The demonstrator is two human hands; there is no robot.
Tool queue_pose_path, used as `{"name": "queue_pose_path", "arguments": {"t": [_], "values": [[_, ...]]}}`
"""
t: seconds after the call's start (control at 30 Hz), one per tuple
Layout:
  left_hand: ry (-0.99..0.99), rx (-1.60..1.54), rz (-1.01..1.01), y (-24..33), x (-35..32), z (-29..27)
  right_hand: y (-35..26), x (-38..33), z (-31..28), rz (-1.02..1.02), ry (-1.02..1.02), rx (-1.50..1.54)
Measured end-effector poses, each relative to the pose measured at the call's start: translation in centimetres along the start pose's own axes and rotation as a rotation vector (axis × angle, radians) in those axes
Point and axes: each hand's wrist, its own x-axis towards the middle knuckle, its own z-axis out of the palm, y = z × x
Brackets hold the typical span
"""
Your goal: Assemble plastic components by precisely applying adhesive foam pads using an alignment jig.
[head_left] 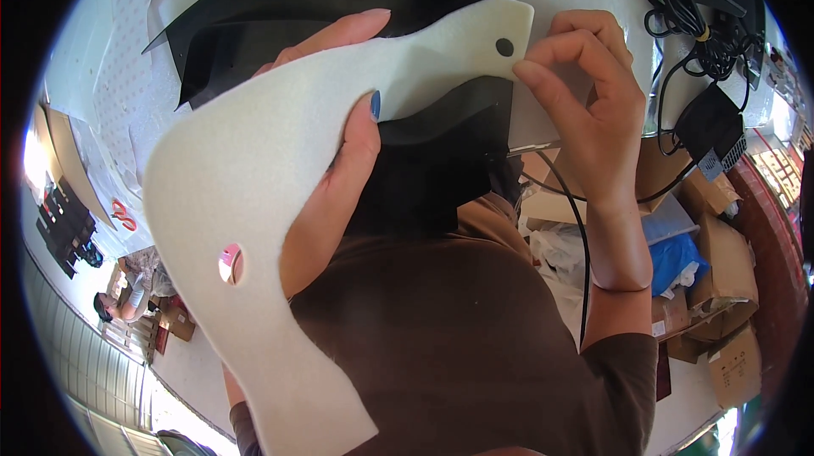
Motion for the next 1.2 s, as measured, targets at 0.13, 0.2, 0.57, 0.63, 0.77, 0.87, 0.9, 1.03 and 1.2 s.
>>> {"name": "queue_pose_path", "arguments": {"t": [0.13, 0.2, 0.57, 0.63, 0.77, 0.87, 0.9, 1.03, 1.2], "values": [[0.0, 0.022, 0.051, -0.4, 0.3, 0.3, 0.1, -0.1, 0.1, 0.029, 0.029, 0.054], [0.01, -0.009, 0.078, -0.6, 0.4, 0.2, 0.1, -0.1, 0.2, 0.036, 0.067, 0.051], [0.052, -0.117, 0.075, -0.3, 0.1, -0.1, 0.0, 0.1, 0.1, 0.04, 0.042, -0.007], [0.066, -0.104, -0.006, -0.2, 0.0, 0.2, 0.0, 0.1, 0.1, 0.042, 0.042, -0.022], [0.059, -0.069, 0.011, -0.3, 0.2, 0.3, 0.2, 0.0, 0.2, 0.04, 0.046, -0.04], [0.047, -0.033, -0.008, -0.3, 0.3, 0.4, 0.2, 0.1, 0.3, 0.032, 0.048, -0.03], [0.051, -0.01, 0.0, -0.4, 0.2, 0.4, 0.3, 0.1, 0.3, 0.033, 0.048, -0.03], [0.058, 0.01, 0.012, -0.3, 0.3, 0.5, 0.3, 0.1, 0.3, 0.012, 0.05, -0.05], [0.063, 0.062, 0.002, -0.1, 0.3, 0.4, 0.3, 0.2, 0.4, 0.001, 0.052, -0.062]]}}
